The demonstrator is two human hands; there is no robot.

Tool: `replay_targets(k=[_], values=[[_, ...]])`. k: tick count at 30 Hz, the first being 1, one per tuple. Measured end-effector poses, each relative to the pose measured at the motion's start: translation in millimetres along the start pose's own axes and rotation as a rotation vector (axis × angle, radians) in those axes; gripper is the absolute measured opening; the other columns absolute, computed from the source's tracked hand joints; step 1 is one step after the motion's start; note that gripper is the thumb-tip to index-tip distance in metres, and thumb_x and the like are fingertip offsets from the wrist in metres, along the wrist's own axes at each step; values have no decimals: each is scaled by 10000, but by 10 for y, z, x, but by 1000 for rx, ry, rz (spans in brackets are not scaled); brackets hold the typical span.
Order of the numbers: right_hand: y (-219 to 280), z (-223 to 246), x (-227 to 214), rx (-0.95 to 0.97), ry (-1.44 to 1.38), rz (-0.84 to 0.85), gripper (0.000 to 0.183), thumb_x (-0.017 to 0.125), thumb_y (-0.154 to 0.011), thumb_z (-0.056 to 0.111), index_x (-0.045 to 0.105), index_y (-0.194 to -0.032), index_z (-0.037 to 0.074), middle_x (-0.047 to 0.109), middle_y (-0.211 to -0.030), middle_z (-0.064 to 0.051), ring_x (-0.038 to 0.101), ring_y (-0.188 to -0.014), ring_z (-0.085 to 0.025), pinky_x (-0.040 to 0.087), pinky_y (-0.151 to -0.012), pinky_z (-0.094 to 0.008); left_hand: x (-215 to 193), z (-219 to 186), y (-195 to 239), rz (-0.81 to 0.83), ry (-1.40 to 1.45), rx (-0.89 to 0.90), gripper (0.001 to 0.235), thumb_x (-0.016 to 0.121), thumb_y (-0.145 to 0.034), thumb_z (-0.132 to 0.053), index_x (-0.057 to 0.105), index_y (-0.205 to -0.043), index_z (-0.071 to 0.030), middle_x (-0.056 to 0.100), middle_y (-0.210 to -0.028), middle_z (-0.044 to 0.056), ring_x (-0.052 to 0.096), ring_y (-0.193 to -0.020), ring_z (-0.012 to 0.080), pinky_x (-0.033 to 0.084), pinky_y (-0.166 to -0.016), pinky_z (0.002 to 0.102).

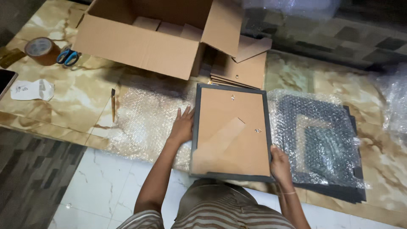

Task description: The person places an image into a picture frame, attaches the frame backing, and wraps the frame in bubble wrap before placing it into a cardboard box.

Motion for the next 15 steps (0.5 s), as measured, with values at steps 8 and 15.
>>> replay_targets(k=[8, 15], values=[[198, 302, 504, 0, -12, -45, 279, 416, -975, 179, 633, -876, 37, 565, -708, -79, 510, -683, -173, 431, -681, -338, -108, 374, 209, -314, 1451, -291, 293, 405, -955, -196, 597, -1099, -28, 571, -1191, 141, 575, -1022, 260, 502, -830, 399], [-87, -215, 422, -15, 1, -64, 283, 416, -988, 181, 609, -850, 27, 555, -722, -67, 486, -689, -174, 418, -693, -340, 269, 486, 26, -226, 1446, -279, 414, 616, -839, -137, 524, -1215, 11, 622, -1064, 193, 612, -910, 208, 530, -722, 329]])
Point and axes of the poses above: each hand's wrist, its own y-axis away from the middle knuckle, its own x-axis out of the palm, z = x × y, the point moved 9 cm from there along -y, towards the middle knuckle
